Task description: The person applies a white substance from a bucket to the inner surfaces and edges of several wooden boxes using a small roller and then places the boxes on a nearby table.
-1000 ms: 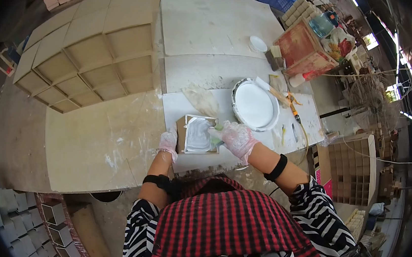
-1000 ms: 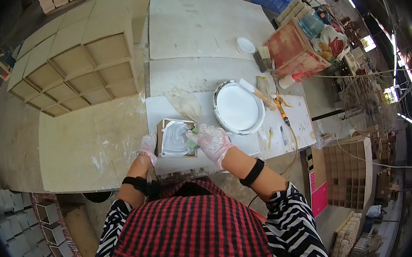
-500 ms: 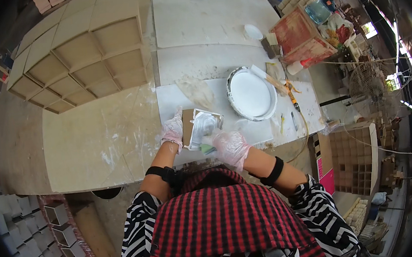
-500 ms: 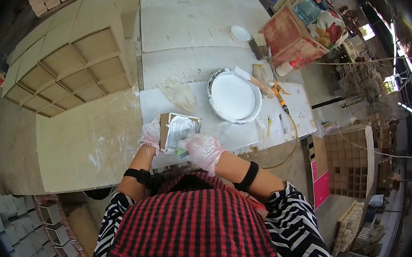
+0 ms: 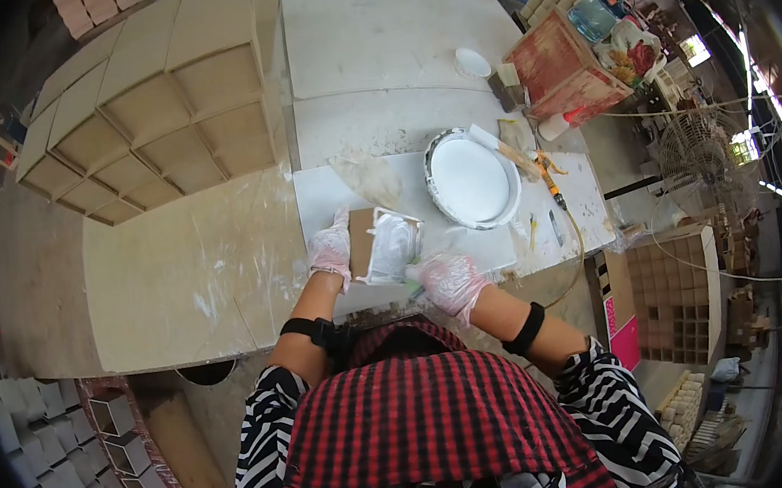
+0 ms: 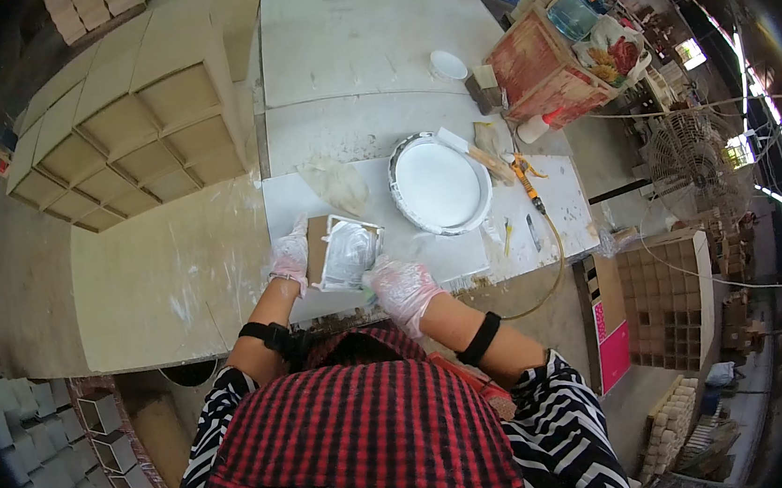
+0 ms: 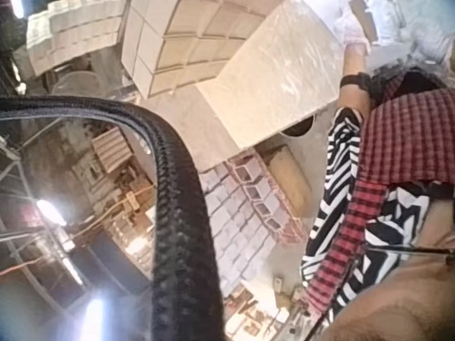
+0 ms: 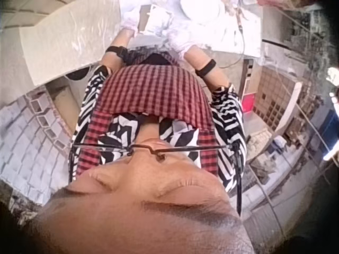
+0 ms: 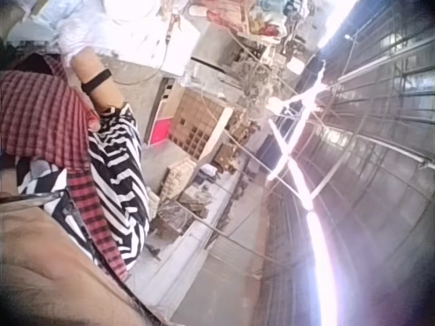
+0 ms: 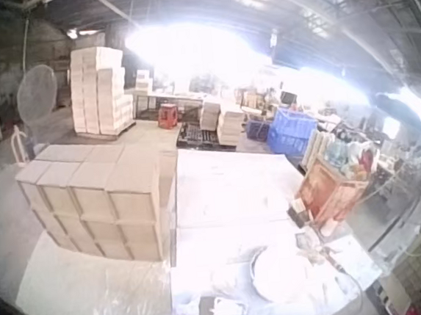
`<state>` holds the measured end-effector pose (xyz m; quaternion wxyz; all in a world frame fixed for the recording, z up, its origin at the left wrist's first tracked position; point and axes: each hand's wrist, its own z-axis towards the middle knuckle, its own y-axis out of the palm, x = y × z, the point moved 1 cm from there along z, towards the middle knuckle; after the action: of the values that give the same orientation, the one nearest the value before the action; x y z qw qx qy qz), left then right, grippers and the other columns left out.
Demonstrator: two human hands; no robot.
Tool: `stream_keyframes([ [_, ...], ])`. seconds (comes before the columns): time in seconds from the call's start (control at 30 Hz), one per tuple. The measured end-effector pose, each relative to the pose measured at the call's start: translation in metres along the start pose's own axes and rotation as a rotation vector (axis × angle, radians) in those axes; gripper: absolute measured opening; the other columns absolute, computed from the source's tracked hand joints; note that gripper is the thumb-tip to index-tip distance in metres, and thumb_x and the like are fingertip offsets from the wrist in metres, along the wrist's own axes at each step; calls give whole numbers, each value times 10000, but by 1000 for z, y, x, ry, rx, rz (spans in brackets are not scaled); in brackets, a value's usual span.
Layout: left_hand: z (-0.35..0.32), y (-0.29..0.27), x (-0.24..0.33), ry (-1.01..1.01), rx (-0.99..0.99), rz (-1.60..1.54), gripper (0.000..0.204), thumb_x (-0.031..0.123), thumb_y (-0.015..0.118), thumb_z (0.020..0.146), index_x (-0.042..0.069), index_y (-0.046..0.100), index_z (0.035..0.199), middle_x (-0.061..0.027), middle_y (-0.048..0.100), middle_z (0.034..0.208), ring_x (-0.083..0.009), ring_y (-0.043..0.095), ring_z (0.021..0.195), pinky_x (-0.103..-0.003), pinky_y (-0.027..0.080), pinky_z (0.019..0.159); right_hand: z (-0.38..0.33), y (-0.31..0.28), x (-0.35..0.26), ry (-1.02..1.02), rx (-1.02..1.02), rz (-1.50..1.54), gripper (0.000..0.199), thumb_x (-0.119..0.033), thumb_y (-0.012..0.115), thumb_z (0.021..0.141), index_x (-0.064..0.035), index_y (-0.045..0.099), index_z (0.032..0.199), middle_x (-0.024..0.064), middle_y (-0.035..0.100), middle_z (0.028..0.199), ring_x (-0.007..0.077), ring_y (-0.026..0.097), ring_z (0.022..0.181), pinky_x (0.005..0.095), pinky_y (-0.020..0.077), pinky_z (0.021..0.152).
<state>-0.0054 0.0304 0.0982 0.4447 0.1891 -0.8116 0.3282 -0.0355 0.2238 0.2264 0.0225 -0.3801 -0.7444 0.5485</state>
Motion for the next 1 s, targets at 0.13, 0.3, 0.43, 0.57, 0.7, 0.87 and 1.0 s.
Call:
stream_keyframes([
  [0.13,11,-2,-9,-152,-48,-1,610,536,490,854,-47,646,946,-161,664,811,-228,611,716,-335,466,660,7,-2,-30,-90,283,14,207,-93,526,776,-110,594,971,159,577,926,322,603,859,395,481,725],
  [0.3,17,-5,-23,-84,-75,-66,659,554,402,883,-57,622,994,-192,651,938,-309,605,920,-355,458,806,30,-27,12,1,468,-180,304,-93,568,737,-148,587,1035,156,578,908,323,602,808,412,482,678],
  [0.43,21,8,-21,-104,-121,-119,658,553,399,885,-55,626,987,-183,653,907,-289,606,871,-350,460,771,42,3,39,133,481,-284,260,-98,588,705,-150,614,959,157,584,890,314,601,807,421,484,681],
  [0.57,26,5,-24,-141,-117,-158,656,553,396,888,-53,630,979,-175,656,877,-269,607,822,-345,463,736,14,-12,10,39,73,-164,242,-139,588,723,-160,618,962,141,596,869,315,596,807,419,481,691],
  [0.7,16,2,-8,-168,-180,-262,656,553,393,890,-51,633,972,-167,658,846,-249,608,772,-340,465,702,25,-17,14,117,294,-37,272,-178,605,718,-172,610,990,126,602,904,317,595,835,411,482,712],
  [0.87,-10,-10,20,-195,-251,-413,655,553,389,894,-49,638,963,-156,660,808,-224,610,711,-334,469,658,70,-15,-8,255,688,92,277,-207,620,717,-166,612,990,107,608,906,294,598,859,397,480,735],
  [1.0,-7,-7,9,-180,-241,-370,657,555,387,893,-49,640,956,-157,659,801,-228,610,708,-336,469,657,77,-12,-36,78,700,112,272,-207,620,712,-145,609,977,125,600,903,298,609,818,389,487,706],
])
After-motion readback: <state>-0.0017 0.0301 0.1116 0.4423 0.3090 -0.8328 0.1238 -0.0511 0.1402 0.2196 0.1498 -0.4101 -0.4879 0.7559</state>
